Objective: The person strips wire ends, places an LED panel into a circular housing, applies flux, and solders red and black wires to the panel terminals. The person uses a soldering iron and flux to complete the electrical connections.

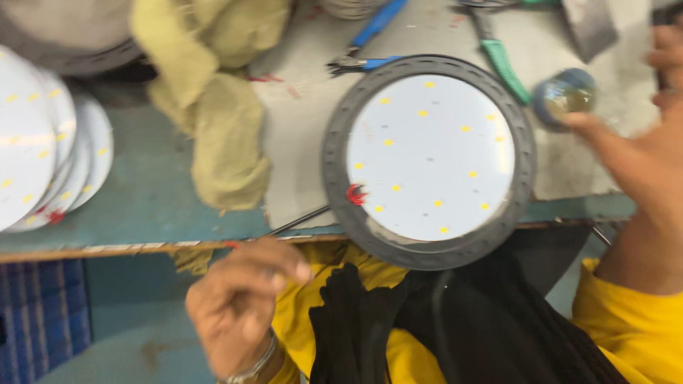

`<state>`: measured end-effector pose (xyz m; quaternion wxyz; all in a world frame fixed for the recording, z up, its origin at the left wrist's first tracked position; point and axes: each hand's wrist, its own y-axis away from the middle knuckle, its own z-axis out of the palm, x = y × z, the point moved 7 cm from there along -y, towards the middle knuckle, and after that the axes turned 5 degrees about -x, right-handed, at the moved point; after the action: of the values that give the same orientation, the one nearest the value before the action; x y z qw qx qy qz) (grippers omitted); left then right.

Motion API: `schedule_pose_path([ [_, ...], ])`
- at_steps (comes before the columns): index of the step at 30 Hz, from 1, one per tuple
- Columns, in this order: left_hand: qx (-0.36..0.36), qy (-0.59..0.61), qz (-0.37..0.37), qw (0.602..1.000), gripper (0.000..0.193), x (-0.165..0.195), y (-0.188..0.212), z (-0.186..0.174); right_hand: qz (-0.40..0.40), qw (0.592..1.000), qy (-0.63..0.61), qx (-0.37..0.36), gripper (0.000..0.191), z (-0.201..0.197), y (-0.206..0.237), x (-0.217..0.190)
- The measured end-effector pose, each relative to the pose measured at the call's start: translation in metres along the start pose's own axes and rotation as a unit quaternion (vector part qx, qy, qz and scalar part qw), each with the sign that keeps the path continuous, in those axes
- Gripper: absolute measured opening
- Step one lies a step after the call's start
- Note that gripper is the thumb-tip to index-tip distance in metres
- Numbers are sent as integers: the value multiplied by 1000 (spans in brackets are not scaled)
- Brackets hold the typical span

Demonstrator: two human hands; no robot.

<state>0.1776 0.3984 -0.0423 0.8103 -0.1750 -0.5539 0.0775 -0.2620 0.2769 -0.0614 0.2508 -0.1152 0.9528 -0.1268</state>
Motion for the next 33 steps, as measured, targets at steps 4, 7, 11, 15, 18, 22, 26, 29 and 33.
schedule_pose_path([
  [4,54,-218,-21,974,17,-4,-20,-4,114,966,-226,56,23,6,21,13],
  [7,43,-372,-15,927,19,-12,-36,7,-8,961,-271,56,10,11,27,-29],
  [11,65,-361,-28,930,19,-32,-35,17,-135,941,-310,35,11,14,43,-90],
  [15,78,-330,-42,940,18,-45,-28,24,-86,919,-383,22,12,9,64,-93],
  [18,103,-303,-77,944,19,-49,-30,24,-82,888,-450,53,16,3,74,-78],
  [22,80,-492,39,866,23,-25,-44,51,-42,922,-381,59,10,2,79,-70],
  [26,-24,-571,77,817,50,-27,-62,98,-120,949,-290,-40,66,17,62,-96],
  [29,-53,-614,57,785,67,-41,-85,117,-134,950,-279,-32,78,22,49,-109],
  [33,-48,-586,-9,809,62,-56,-113,110,-162,955,-244,-49,85,23,44,-125],
])
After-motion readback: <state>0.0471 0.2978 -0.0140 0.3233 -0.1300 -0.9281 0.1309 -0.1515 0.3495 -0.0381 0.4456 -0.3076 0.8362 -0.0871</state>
